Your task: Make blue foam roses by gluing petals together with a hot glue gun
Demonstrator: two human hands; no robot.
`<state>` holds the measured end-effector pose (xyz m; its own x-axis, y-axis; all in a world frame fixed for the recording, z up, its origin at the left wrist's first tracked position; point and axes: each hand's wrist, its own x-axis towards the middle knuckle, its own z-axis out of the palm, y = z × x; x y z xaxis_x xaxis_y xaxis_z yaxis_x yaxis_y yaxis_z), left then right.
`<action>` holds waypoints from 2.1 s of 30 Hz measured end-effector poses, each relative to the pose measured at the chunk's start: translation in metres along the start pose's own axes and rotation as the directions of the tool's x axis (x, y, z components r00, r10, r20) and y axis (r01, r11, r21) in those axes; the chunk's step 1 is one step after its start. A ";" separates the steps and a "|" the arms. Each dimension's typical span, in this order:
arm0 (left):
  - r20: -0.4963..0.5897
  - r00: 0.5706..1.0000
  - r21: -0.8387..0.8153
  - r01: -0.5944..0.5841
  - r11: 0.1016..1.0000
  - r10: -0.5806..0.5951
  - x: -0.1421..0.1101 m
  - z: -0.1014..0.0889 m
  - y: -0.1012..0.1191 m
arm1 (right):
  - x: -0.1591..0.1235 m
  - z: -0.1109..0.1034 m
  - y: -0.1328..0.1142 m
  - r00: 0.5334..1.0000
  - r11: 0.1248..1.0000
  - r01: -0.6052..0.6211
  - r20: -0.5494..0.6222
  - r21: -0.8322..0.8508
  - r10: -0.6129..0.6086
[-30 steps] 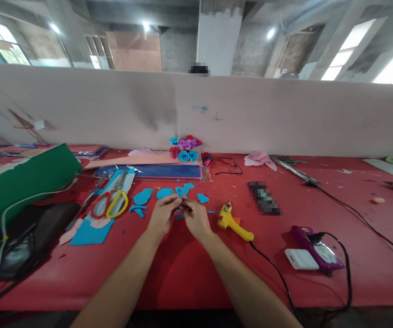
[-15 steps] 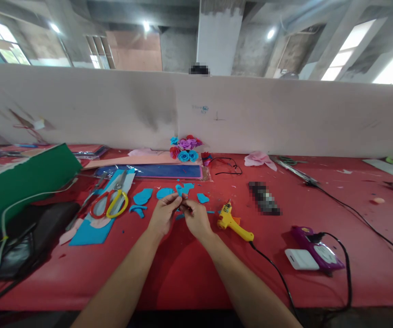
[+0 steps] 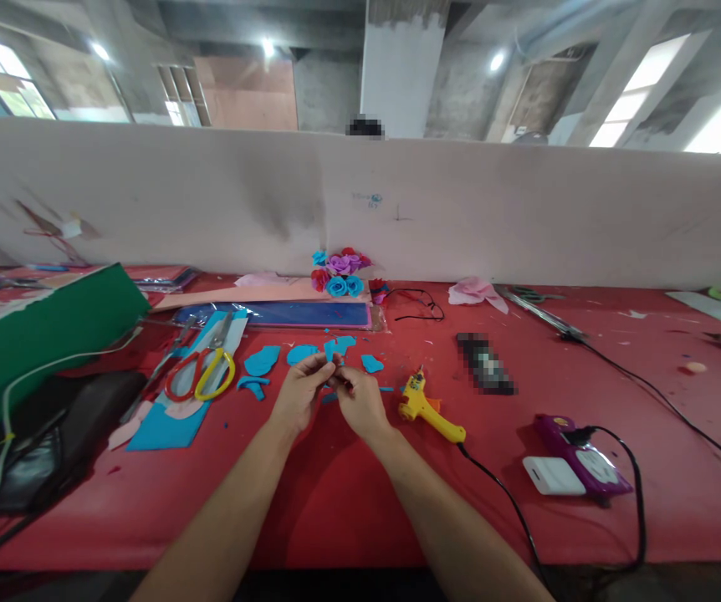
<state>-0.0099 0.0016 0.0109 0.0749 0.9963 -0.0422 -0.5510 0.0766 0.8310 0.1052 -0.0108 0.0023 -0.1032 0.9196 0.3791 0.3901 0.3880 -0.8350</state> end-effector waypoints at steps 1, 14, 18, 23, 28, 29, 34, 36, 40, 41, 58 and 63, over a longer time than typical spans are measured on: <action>0.008 1.000 0.014 0.003 1.000 -0.003 0.000 0.000 0.000 | 0.000 0.000 0.000 1.000 1.000 -0.001 0.000 0.001 0.001; 0.059 0.998 0.083 -0.025 0.996 0.020 0.002 -0.004 -0.001 | 0.000 0.001 -0.001 0.999 0.999 -0.034 0.000 0.041 0.034; 0.051 0.999 0.033 -0.001 0.999 0.000 0.002 -0.003 -0.001 | -0.001 0.002 0.000 1.000 0.999 -0.027 0.004 0.033 0.027; 0.034 0.999 0.037 0.000 0.999 -0.001 0.002 -0.003 -0.001 | -0.001 0.002 0.000 0.999 0.999 -0.031 0.009 0.024 0.031; 0.030 1.000 0.073 -0.008 0.997 0.005 0.002 -0.004 -0.003 | -0.001 0.002 0.000 0.999 0.999 -0.031 0.013 0.030 0.031; 0.032 0.999 0.085 -0.015 0.996 0.012 0.002 -0.005 -0.003 | -0.001 0.002 0.000 1.000 0.999 -0.025 0.009 0.035 0.025; 0.042 0.998 0.107 -0.045 0.993 0.041 0.003 -0.006 -0.003 | -0.001 0.004 0.002 1.000 0.999 -0.012 0.004 0.031 0.012; 0.041 0.998 0.114 -0.048 0.992 0.043 0.003 -0.006 -0.004 | -0.001 0.004 0.001 1.000 1.000 -0.017 0.007 0.022 0.017; 0.030 0.999 0.103 -0.033 0.994 0.030 0.004 -0.006 -0.005 | -0.001 0.002 -0.001 1.000 1.000 -0.027 0.014 0.015 0.027; 0.027 0.999 0.095 -0.025 0.995 0.023 0.004 -0.006 -0.005 | -0.001 0.002 -0.002 0.999 0.999 -0.031 0.020 0.012 0.031; 0.038 0.999 0.048 0.005 0.999 -0.007 0.003 -0.002 -0.005 | -0.001 0.003 0.002 1.000 1.000 -0.025 -0.001 0.018 0.026; 0.023 0.999 0.075 0.022 0.997 -0.024 0.002 0.000 -0.003 | -0.002 0.001 0.000 0.999 0.999 -0.035 0.026 -0.027 0.036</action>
<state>-0.0082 0.0033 0.0079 0.1071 0.9930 -0.0492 -0.4857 0.0954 0.8689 0.1042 -0.0124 0.0011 -0.1135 0.9342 0.3384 0.4182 0.3538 -0.8366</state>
